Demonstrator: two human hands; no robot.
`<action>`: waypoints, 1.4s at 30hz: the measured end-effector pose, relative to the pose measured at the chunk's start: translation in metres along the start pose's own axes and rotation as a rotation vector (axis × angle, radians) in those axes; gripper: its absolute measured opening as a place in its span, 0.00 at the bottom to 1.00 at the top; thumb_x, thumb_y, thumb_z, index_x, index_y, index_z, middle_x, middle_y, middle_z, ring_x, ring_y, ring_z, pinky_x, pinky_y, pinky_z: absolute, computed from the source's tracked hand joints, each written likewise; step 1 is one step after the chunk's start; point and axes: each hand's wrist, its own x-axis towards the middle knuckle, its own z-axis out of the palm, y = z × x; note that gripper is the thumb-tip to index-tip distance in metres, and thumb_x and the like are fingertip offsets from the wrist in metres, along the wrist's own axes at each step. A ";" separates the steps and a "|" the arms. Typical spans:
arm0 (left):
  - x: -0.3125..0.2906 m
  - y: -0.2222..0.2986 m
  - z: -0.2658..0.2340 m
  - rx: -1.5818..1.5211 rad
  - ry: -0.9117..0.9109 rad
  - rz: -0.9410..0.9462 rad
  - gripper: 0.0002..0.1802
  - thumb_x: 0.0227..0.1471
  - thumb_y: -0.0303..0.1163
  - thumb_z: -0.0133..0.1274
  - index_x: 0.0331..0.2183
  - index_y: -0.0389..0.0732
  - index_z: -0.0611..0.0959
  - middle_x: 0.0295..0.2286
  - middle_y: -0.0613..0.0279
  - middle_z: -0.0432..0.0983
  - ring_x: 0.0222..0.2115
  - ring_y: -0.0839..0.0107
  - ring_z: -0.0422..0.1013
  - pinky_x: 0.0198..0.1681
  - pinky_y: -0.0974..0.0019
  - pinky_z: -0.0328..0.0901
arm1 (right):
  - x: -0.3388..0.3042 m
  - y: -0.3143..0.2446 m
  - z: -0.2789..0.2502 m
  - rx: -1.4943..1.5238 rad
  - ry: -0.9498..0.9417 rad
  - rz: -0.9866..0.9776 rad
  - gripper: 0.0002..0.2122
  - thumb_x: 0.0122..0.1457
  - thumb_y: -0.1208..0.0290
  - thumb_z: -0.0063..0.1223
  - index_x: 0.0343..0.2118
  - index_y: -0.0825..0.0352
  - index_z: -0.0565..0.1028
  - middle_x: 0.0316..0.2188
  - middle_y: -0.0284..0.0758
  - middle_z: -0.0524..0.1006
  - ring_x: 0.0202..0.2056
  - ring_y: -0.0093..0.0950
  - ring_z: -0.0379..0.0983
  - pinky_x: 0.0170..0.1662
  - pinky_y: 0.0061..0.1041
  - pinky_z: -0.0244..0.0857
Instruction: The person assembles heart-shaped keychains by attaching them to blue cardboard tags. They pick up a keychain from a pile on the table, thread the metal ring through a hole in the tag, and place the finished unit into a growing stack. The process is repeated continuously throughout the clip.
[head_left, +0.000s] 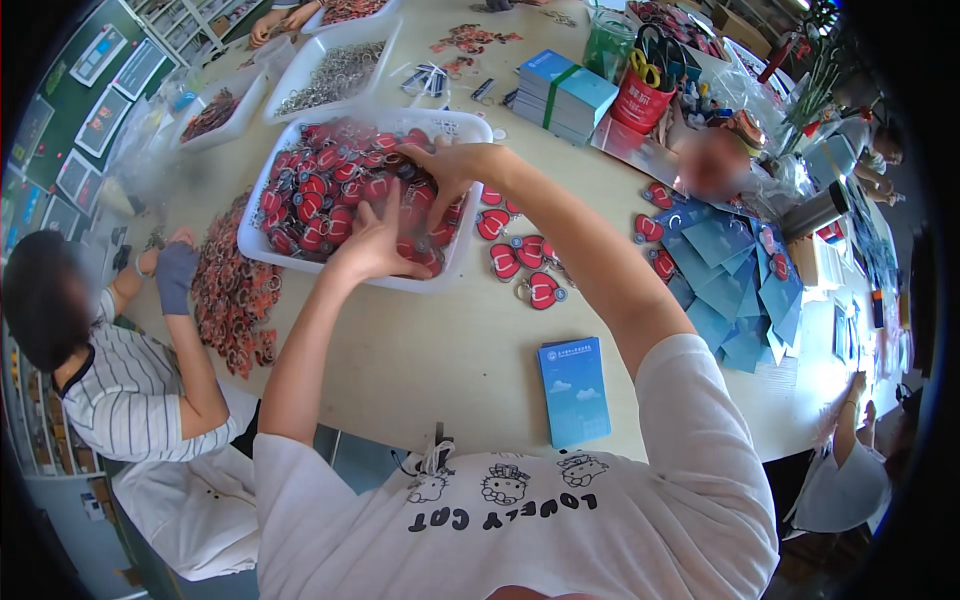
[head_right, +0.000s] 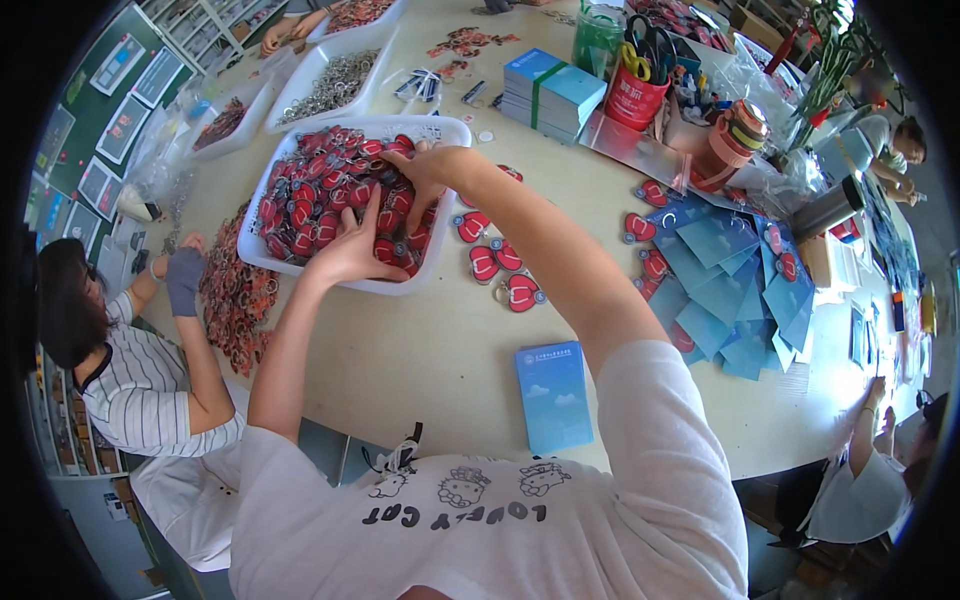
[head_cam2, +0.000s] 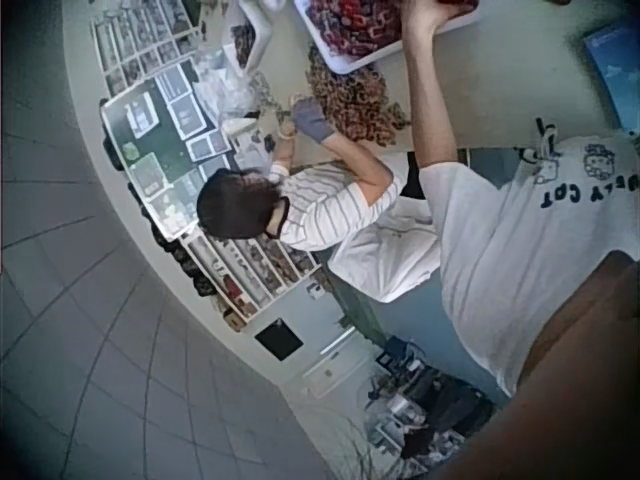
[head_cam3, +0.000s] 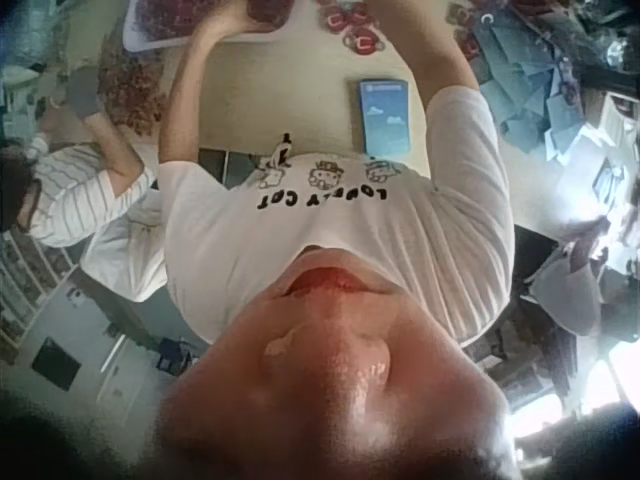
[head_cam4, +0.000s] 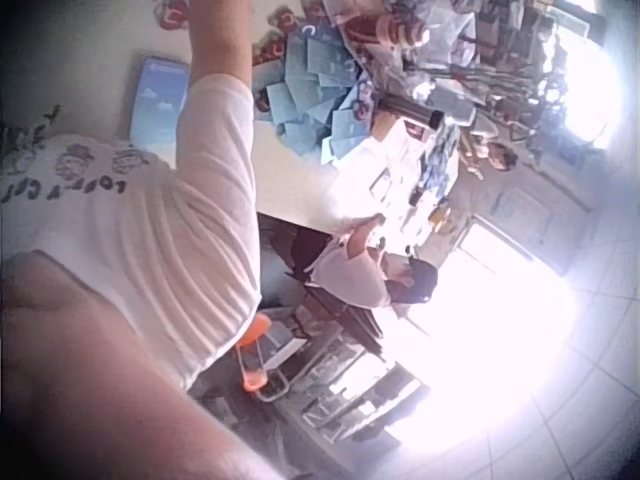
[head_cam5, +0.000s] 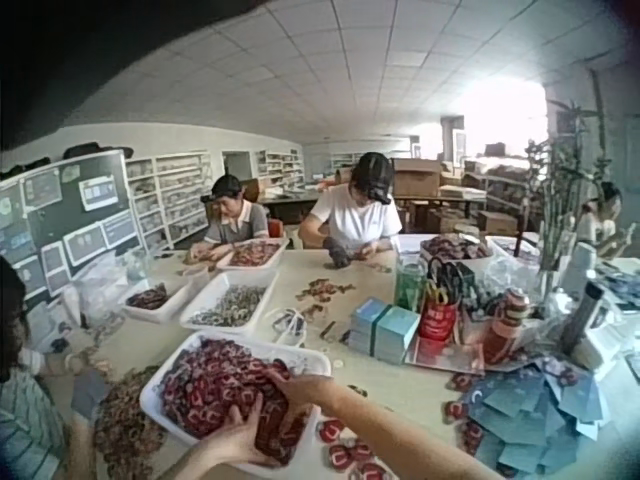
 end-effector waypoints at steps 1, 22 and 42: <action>0.004 0.009 0.000 0.038 -0.005 -0.064 0.81 0.21 0.44 0.75 0.62 0.39 0.31 0.54 0.13 0.41 0.59 0.27 0.42 0.60 0.45 0.49 | -0.002 0.000 -0.003 0.034 -0.024 0.002 0.63 0.24 0.44 0.72 0.65 0.51 0.42 0.55 0.55 0.60 0.54 0.52 0.62 0.53 0.41 0.61; 0.018 0.047 -0.008 -1.353 0.296 0.252 0.43 0.43 0.12 0.47 0.60 0.44 0.55 0.54 0.56 0.58 0.47 0.73 0.64 0.47 0.70 0.62 | -0.030 0.009 -0.010 0.534 0.332 -0.042 0.36 0.43 0.54 0.62 0.50 0.75 0.61 0.39 0.53 0.74 0.41 0.45 0.73 0.43 0.37 0.67; 0.053 0.136 0.104 -0.597 0.651 0.457 0.32 0.40 0.26 0.58 0.50 0.43 0.70 0.47 0.46 0.59 0.49 0.50 0.58 0.54 0.52 0.54 | -0.157 0.087 0.084 0.347 0.793 0.058 0.36 0.48 0.61 0.62 0.57 0.72 0.58 0.53 0.54 0.61 0.52 0.53 0.62 0.55 0.36 0.61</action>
